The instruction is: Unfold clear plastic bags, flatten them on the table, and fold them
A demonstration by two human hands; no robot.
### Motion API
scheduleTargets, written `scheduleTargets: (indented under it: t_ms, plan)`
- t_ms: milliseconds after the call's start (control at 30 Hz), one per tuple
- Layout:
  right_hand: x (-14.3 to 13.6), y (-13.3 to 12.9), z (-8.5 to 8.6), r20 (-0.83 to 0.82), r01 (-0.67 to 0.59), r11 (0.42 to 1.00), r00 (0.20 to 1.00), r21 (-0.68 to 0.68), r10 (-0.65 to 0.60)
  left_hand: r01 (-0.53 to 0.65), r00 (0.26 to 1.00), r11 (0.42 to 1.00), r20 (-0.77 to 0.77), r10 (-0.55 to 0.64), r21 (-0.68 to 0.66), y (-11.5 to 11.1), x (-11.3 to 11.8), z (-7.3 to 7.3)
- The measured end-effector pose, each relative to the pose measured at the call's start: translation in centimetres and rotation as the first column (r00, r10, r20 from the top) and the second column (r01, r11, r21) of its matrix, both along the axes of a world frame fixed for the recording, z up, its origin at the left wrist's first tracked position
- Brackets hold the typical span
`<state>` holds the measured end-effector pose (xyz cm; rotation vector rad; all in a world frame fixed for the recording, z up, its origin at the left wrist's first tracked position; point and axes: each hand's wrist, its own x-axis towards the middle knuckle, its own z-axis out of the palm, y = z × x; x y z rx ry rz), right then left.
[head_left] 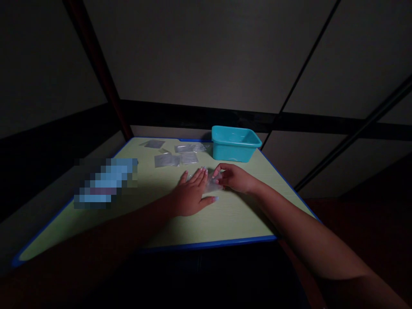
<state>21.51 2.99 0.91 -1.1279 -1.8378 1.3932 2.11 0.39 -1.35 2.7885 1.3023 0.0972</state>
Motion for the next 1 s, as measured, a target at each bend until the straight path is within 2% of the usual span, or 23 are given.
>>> scheduleTargets:
  t_ms: [267, 467, 700, 867, 1000]
  plan:
    - [-1.0, 0.2, -0.6, -0.252, -0.016, 1.000, 0.968, -0.006, 0.014, 0.005, 1.000, 1.000, 0.009, -0.006, 0.025, 0.0, 0.3, -0.1]
    - [-1.8, 0.5, -1.0, -0.340, -0.040, 0.999, 0.939, 0.022, 0.045, 0.055, 0.998, 0.998, 0.023, -0.056, 0.045, -0.1, 0.4, 0.1]
    - [-2.3, 0.7, -1.7, -0.434, -0.098, 0.995, 0.895, 0.033, 0.102, 0.078, 0.996, 0.995, 0.029, -0.080, 0.061, -0.1, 0.6, -0.4]
    - [-2.3, 0.8, -2.0, -0.408, -0.161, 0.987, 0.899, 0.024, 0.157, 0.098, 0.994, 0.993, 0.038, -0.101, 0.064, -0.2, 0.6, -0.4]
    - [-1.8, 1.1, -2.1, -0.326, -0.164, 0.982, 0.927, 0.095, 0.186, 0.090, 0.993, 0.992, 0.063, -0.096, 0.087, -0.2, 0.6, -0.4]
